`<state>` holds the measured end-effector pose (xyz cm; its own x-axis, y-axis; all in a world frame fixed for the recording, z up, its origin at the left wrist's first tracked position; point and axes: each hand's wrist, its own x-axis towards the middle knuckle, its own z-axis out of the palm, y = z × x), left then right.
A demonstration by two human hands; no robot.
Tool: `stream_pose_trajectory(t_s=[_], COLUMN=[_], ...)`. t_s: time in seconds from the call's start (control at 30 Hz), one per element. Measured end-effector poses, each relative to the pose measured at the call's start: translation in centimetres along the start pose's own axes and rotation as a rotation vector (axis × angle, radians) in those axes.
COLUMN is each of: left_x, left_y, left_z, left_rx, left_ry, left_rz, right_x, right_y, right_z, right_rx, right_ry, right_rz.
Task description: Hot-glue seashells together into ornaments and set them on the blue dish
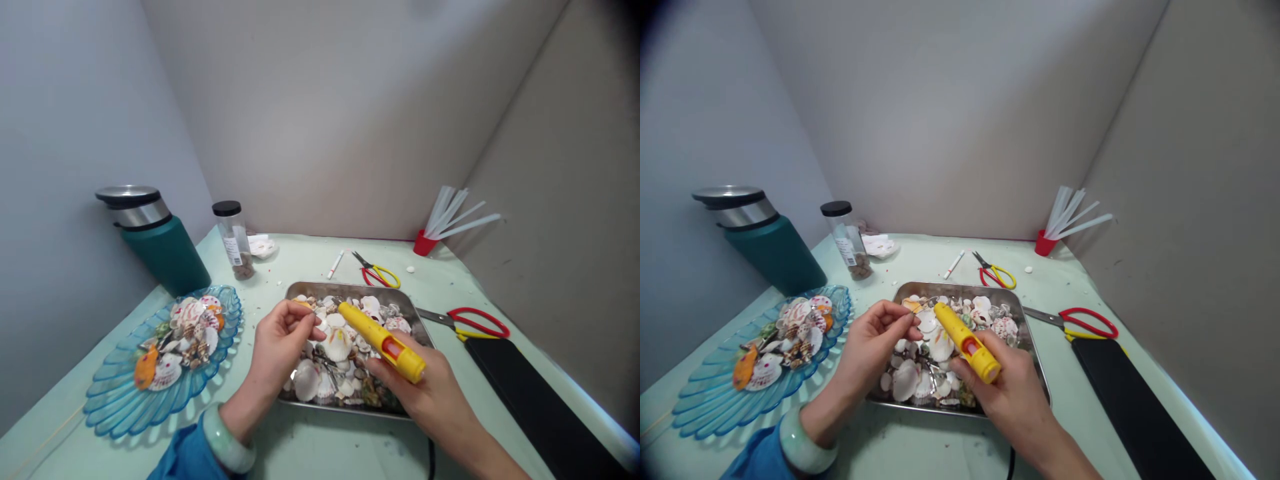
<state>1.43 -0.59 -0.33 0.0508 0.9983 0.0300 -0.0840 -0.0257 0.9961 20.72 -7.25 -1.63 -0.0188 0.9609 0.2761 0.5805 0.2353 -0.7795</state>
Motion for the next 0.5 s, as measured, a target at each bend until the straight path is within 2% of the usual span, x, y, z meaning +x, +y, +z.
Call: stream_pose_trajectory(t_s=[0.2, 0.37, 0.5], left_x=[-0.12, -0.28, -0.33], left_y=[-0.08, -0.3, -0.44], left_z=[0.05, 0.12, -0.02], left_rx=[0.043, 0.095, 0.12], left_ry=[0.006, -0.022, -0.03], left_rz=[0.034, 0.098, 0.115], right_x=[-0.02, 0.04, 0.08], right_y=[0.06, -0.52, -0.77], right_z=[0.09, -0.16, -0.27], right_rx=[-0.006, -0.059, -0.068], right_ry=[0.029, -0.057, -0.063], right_rz=[0.005, -0.061, -0.079])
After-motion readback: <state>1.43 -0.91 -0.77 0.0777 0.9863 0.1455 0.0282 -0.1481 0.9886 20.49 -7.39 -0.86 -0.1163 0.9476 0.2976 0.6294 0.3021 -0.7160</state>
